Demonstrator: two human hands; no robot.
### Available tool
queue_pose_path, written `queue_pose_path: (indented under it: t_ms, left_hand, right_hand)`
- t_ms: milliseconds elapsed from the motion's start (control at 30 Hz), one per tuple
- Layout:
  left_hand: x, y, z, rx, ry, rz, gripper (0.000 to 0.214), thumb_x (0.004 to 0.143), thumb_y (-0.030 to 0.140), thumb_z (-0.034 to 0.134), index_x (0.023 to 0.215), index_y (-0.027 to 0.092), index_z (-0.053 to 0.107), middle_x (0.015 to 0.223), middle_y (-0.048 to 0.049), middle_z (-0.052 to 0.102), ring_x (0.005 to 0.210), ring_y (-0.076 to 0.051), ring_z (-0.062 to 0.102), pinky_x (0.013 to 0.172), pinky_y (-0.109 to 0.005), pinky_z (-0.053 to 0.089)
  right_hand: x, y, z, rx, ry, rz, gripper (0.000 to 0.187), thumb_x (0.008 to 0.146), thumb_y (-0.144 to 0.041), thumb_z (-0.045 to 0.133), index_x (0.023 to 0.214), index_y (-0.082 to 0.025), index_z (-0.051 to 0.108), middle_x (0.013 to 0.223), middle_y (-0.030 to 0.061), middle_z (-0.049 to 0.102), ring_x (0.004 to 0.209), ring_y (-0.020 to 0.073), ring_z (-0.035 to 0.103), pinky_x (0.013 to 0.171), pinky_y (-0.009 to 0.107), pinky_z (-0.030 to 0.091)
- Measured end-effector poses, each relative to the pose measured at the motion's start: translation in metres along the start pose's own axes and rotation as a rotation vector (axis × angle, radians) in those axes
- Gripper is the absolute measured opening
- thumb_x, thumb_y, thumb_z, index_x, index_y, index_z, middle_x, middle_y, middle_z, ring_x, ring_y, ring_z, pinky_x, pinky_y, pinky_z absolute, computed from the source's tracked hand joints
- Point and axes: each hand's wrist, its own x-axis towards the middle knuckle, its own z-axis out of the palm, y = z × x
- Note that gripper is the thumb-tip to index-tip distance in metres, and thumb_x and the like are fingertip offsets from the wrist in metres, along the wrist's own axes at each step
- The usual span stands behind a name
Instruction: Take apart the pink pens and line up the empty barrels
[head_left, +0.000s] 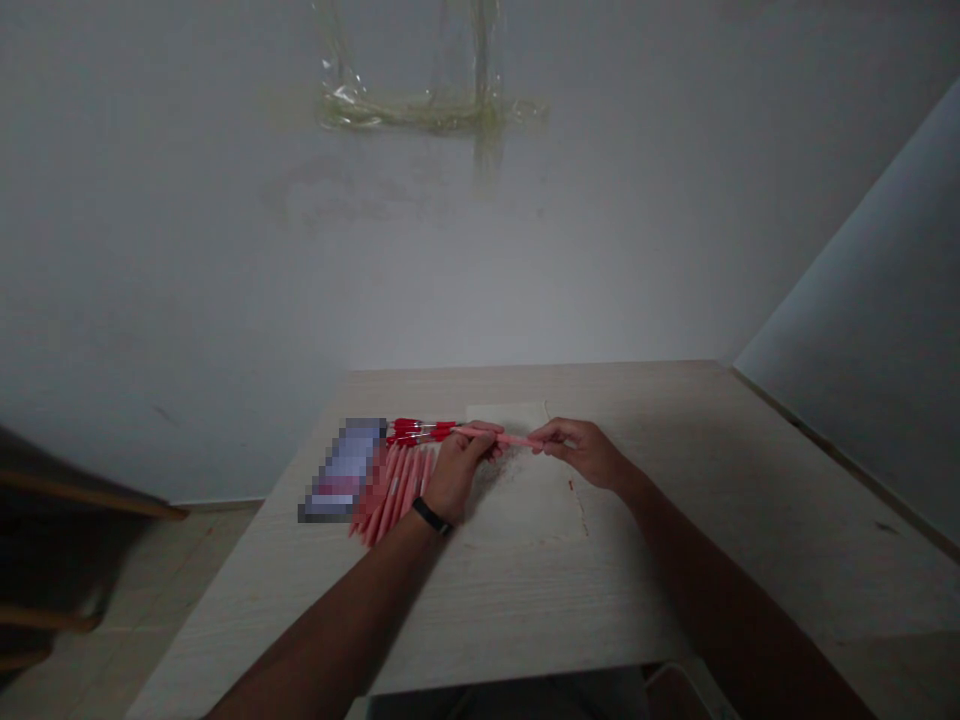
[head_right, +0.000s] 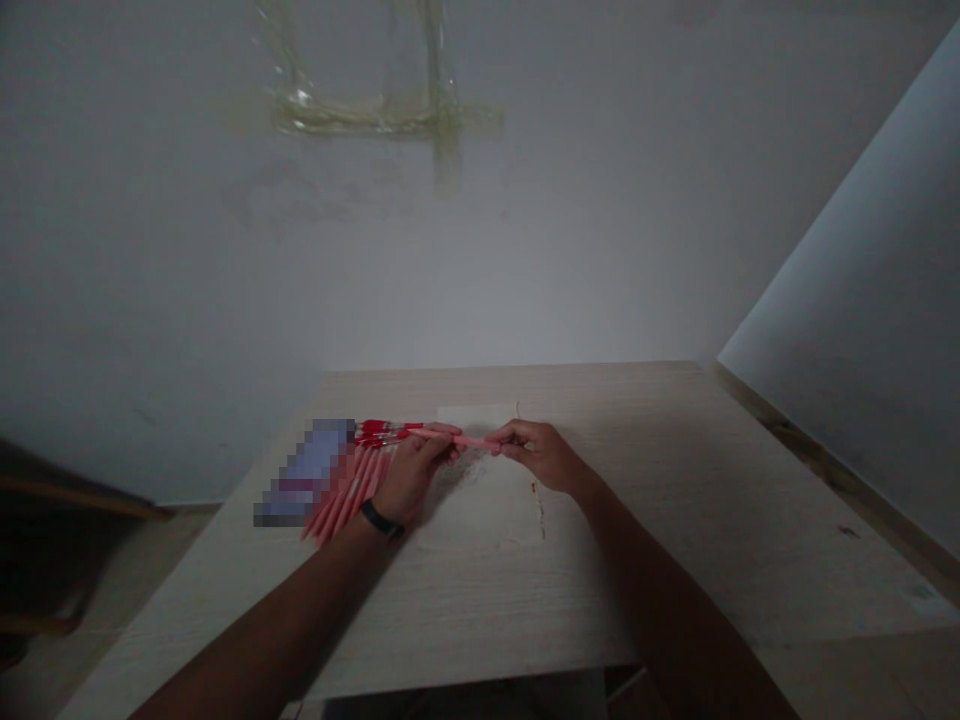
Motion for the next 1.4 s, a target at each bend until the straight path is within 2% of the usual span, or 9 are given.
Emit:
queue_pose_path:
  t_ms: [133,367,600,833,1067,1167,1233,1300,1400]
  left_hand:
    - [0.001,-0.001,0.000,0.005,-0.002,0.002,0.024,0.084,0.039,0.064,0.093,0.017,0.069,0.079,-0.0040,0.068,0.071,-0.015,0.061,0.065,-0.027,0.047]
    - [0.001,-0.002,-0.001,0.036,-0.035,0.002,0.024,0.086,0.040,0.061,0.095,0.019,0.068,0.081,-0.0044,0.067,0.073,-0.016,0.061,0.066,-0.028,0.048]
    - [0.001,0.001,0.001,0.012,-0.020,0.010,0.025,0.085,0.040,0.062,0.092,0.017,0.067,0.078,-0.0048,0.067,0.069,-0.015,0.060,0.062,-0.027,0.047]
    - [0.000,-0.001,0.000,0.058,-0.004,-0.032,0.025,0.084,0.040,0.064,0.091,0.017,0.069,0.073,-0.0023,0.066,0.063,-0.013,0.057,0.059,-0.025,0.044]
    - [-0.001,0.000,0.004,0.190,-0.176,0.003,0.032,0.087,0.045,0.062,0.085,0.013,0.066,0.075,-0.0041,0.065,0.061,-0.012,0.054,0.058,-0.024,0.042]
    - [-0.004,-0.001,0.001,0.368,-0.196,0.054,0.034,0.088,0.046,0.060,0.100,0.015,0.063,0.082,-0.0049,0.066,0.068,-0.015,0.058,0.063,-0.026,0.045]
    - [-0.007,-0.002,-0.001,0.631,-0.215,0.131,0.038,0.087,0.045,0.063,0.113,0.017,0.061,0.093,-0.0069,0.067,0.079,-0.018,0.060,0.071,-0.031,0.048]
    - [-0.009,-0.002,-0.004,0.860,-0.262,0.223,0.041,0.085,0.042,0.066,0.118,0.020,0.060,0.106,-0.0091,0.065,0.094,-0.022,0.060,0.084,-0.037,0.047]
    - [-0.010,-0.005,-0.007,1.041,-0.364,0.286,0.040,0.084,0.039,0.068,0.119,0.022,0.061,0.118,-0.0107,0.060,0.106,-0.025,0.056,0.094,-0.041,0.045]
  right_hand:
    - [-0.001,-0.003,-0.004,-0.027,-0.024,-0.006,0.026,0.093,-0.036,0.059,0.109,-0.020,0.071,0.099,0.0069,0.072,0.093,0.0185,0.065,0.084,0.031,0.048]
    - [0.000,0.001,0.000,-0.014,0.004,0.024,0.026,0.090,-0.039,0.063,0.104,-0.019,0.071,0.094,0.0065,0.072,0.088,0.0183,0.065,0.081,0.030,0.049]
    - [-0.001,-0.003,-0.001,-0.019,-0.018,0.005,0.026,0.092,-0.036,0.059,0.110,-0.020,0.070,0.098,0.0068,0.072,0.091,0.0181,0.065,0.082,0.030,0.049]
    - [-0.001,-0.001,0.004,-0.083,-0.017,0.027,0.020,0.090,-0.031,0.061,0.104,-0.020,0.070,0.092,0.0055,0.072,0.080,0.0159,0.063,0.074,0.028,0.048]
    - [-0.002,-0.009,0.019,-0.195,0.032,0.070,0.021,0.085,-0.041,0.068,0.088,-0.020,0.070,0.076,0.0017,0.066,0.067,0.0134,0.057,0.060,0.024,0.043]
    - [-0.003,-0.009,0.018,-0.186,-0.010,0.091,0.022,0.085,-0.042,0.067,0.085,-0.020,0.069,0.073,0.0011,0.065,0.064,0.0132,0.057,0.057,0.023,0.042]
    - [-0.004,-0.006,0.011,-0.193,-0.007,0.106,0.019,0.085,-0.038,0.067,0.085,-0.019,0.068,0.072,0.0011,0.065,0.064,0.0136,0.058,0.057,0.023,0.042]
    - [-0.006,0.000,-0.001,-0.236,0.031,0.137,0.014,0.085,-0.033,0.066,0.084,-0.019,0.067,0.071,0.0012,0.065,0.064,0.0140,0.059,0.057,0.023,0.042]
    - [-0.009,0.009,-0.021,-0.409,0.127,0.242,0.010,0.082,-0.028,0.065,0.078,-0.018,0.065,0.067,0.0012,0.066,0.060,0.0134,0.058,0.055,0.022,0.039]
